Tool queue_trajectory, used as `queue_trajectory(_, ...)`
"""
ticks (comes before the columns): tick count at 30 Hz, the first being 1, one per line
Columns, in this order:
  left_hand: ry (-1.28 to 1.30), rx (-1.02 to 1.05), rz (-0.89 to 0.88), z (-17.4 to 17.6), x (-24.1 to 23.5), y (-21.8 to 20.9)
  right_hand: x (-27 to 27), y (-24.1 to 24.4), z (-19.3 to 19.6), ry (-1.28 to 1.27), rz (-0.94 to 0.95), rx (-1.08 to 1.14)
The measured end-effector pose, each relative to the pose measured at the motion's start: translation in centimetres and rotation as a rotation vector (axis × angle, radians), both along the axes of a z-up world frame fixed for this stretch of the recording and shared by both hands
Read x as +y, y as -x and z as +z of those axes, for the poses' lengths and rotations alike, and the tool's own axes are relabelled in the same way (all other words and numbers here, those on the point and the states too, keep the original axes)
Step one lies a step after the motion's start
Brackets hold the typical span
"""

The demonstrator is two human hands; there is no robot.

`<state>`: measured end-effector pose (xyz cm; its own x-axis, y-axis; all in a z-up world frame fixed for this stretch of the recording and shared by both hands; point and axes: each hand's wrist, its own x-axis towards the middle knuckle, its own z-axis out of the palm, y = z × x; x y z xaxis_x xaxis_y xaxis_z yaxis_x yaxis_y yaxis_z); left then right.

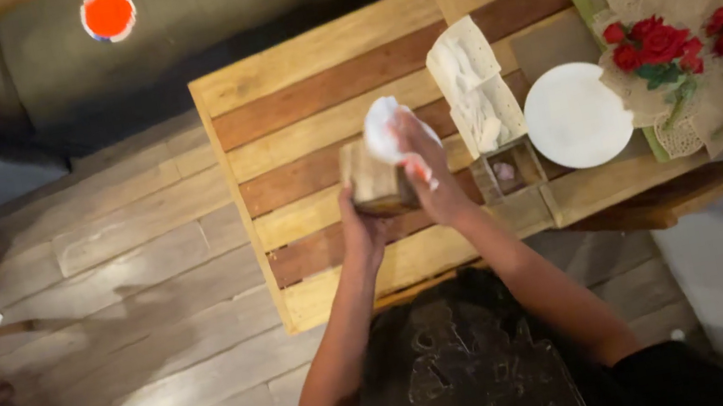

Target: Arranging decorative lace doilies and artificial red roses on a wooden restaurant table.

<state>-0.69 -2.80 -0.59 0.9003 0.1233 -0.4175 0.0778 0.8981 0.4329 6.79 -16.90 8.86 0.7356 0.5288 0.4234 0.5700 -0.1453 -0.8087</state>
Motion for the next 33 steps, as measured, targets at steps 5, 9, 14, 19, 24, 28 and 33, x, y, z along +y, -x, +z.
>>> queue_trajectory(5,-0.191,0.056,0.137,-3.4,0.6,-1.4,1.1,2.0,0.3,0.001,-0.182,-0.236)
queue_trajectory(9,0.014,-0.038,0.059,3.0,1.2,-0.7,0.3,5.6,1.7,0.195,-0.043,-0.317)
queue_trajectory(14,-0.217,-0.095,0.102,-3.3,1.0,-0.4,0.8,1.2,-0.6,-0.215,-0.110,-0.007)
queue_trajectory(19,0.067,-0.148,0.001,4.9,0.5,-0.1,-1.4,-1.7,-1.6,-0.338,-0.137,0.534)
queue_trajectory(24,-0.728,0.102,-0.168,0.2,1.3,0.9,-3.2,-0.2,-2.2,-0.171,-0.319,0.472)
queue_trajectory(28,-0.871,-0.204,-0.038,3.3,1.1,0.2,-1.2,2.1,0.9,-0.087,-0.207,0.261)
queue_trajectory(33,-0.886,-0.284,0.061,6.4,2.0,1.7,-1.0,4.1,3.8,-0.035,0.130,-0.037)
